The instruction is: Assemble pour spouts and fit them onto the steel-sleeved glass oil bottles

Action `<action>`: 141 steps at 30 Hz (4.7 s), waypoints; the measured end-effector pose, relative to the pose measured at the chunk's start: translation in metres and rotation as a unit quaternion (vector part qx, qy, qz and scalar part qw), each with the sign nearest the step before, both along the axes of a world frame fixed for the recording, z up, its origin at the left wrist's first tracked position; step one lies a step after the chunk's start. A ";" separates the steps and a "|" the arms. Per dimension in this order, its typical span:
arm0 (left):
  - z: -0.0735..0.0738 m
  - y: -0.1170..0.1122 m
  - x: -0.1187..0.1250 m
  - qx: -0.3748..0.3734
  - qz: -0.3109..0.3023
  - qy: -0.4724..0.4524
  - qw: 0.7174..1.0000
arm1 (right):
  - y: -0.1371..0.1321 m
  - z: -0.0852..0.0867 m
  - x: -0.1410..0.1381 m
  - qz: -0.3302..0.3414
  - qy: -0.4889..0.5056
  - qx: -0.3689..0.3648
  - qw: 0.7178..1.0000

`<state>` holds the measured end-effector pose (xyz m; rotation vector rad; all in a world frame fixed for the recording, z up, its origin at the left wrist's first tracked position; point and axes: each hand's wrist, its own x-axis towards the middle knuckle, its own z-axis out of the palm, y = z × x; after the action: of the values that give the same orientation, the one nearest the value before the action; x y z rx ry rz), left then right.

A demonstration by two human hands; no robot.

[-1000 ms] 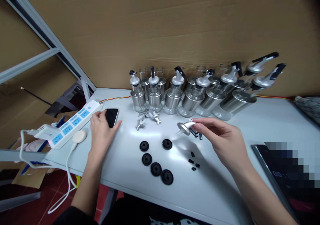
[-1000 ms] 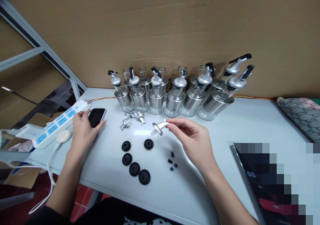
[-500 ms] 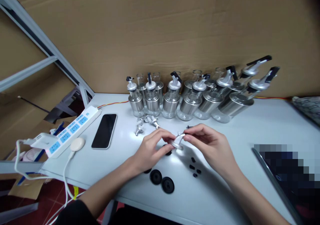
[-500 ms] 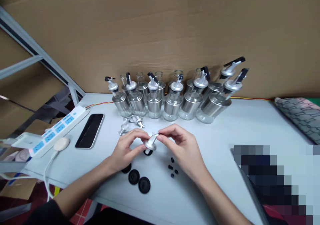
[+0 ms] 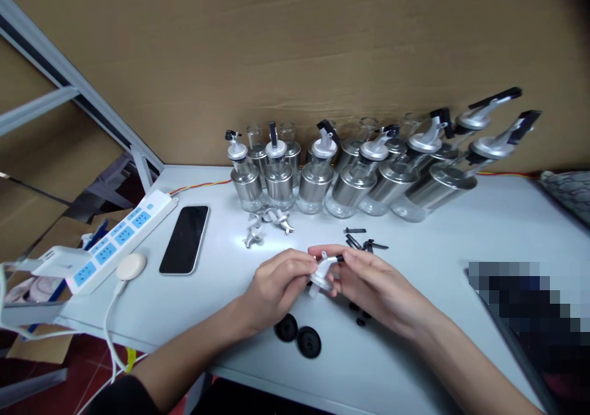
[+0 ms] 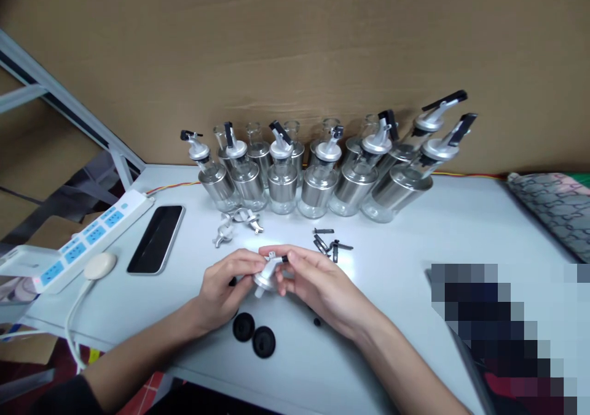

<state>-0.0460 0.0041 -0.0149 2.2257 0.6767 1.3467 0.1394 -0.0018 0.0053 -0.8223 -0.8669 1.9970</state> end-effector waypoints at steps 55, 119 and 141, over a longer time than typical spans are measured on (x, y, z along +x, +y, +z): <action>0.056 0.021 -0.018 -0.104 -0.024 0.275 0.955 | 0.011 0.000 0.011 -0.120 -0.017 -0.018 0.992; 0.011 0.020 0.004 -0.200 -0.060 -0.020 0.978 | 0.007 -0.001 0.002 -0.216 -0.068 0.037 0.973; 0.008 0.025 -0.002 -0.217 -0.094 0.021 0.972 | 0.004 0.003 -0.002 -0.174 -0.012 0.022 0.984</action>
<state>-0.0483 0.0296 -0.0066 1.9142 0.6801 0.9539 0.1378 0.0022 0.0087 -0.9059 -0.7214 1.6604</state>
